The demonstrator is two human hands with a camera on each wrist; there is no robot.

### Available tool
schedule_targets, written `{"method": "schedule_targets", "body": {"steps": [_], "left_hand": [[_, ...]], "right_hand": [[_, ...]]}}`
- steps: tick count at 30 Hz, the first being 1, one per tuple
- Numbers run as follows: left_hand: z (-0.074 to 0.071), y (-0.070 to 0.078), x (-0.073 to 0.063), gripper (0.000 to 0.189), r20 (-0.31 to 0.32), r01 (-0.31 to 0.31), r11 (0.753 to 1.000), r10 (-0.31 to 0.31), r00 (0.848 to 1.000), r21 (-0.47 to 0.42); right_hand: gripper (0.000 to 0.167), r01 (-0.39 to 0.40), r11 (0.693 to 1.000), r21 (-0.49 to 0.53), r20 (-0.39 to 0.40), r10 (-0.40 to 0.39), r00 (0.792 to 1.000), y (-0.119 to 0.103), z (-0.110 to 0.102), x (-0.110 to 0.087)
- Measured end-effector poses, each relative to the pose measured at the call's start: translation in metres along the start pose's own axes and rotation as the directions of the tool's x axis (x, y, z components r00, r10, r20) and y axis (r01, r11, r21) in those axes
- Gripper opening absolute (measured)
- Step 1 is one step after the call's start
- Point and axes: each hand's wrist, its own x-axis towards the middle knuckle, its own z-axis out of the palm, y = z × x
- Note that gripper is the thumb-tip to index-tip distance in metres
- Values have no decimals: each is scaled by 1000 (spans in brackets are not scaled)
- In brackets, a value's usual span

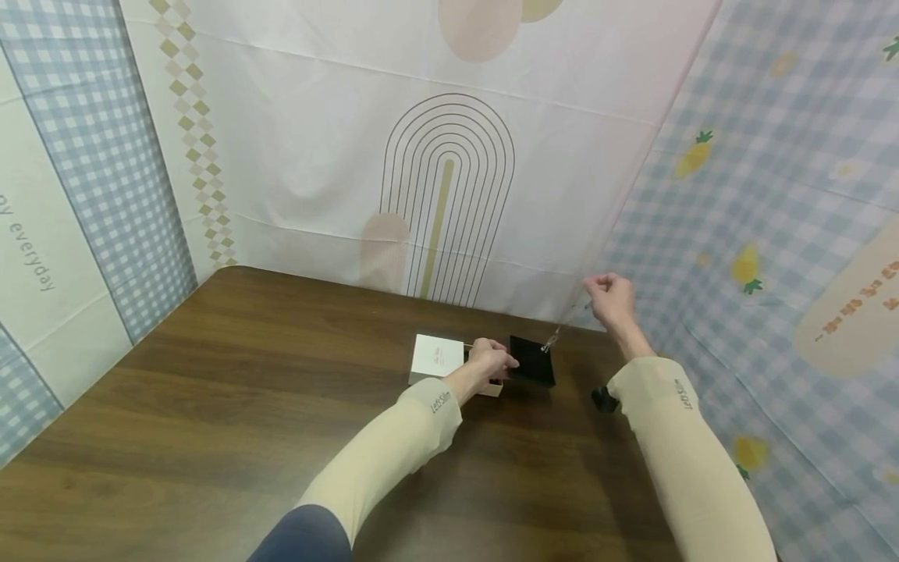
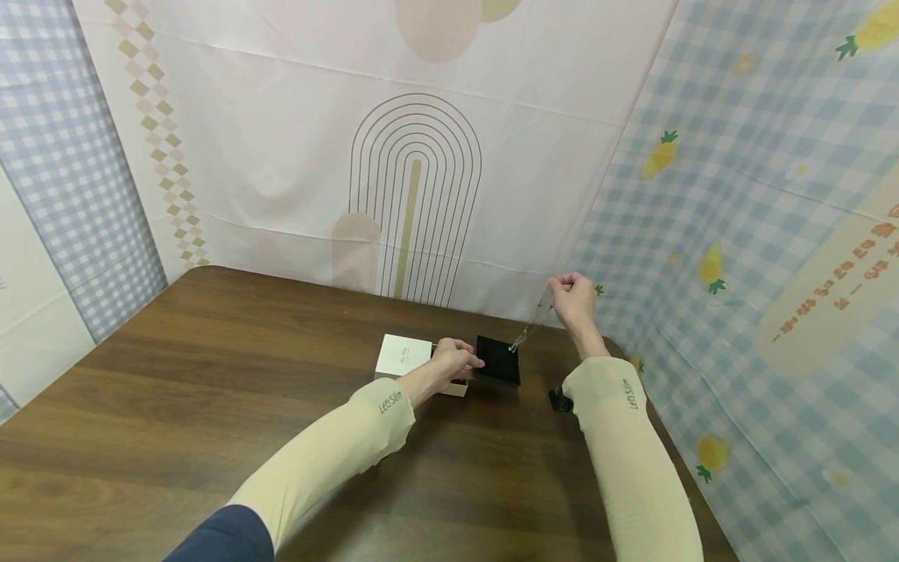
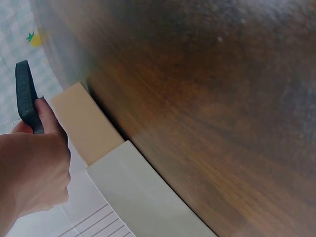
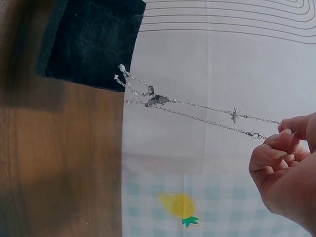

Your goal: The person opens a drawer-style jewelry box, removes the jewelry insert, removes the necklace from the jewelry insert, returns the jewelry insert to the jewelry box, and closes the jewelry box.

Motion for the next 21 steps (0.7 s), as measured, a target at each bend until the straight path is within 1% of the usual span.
{"method": "schedule_targets", "body": {"steps": [8,15,21], "left_hand": [[0,-1,0,27,-6,-5,1000,5,1000,12],[0,-3,1,25,-7,2,1000,-2,1000,10],[0,-1,0,25,-11,-6,1000,6,1000,12]], "right_hand": [[32,-10,1000,-20,-24,9,1000,-3,-2,2],[30,-28,1000,14,-24,28,999,-7,-5,2],[29,-37,999,17,-26,38,999,-8,-9,3]]}}
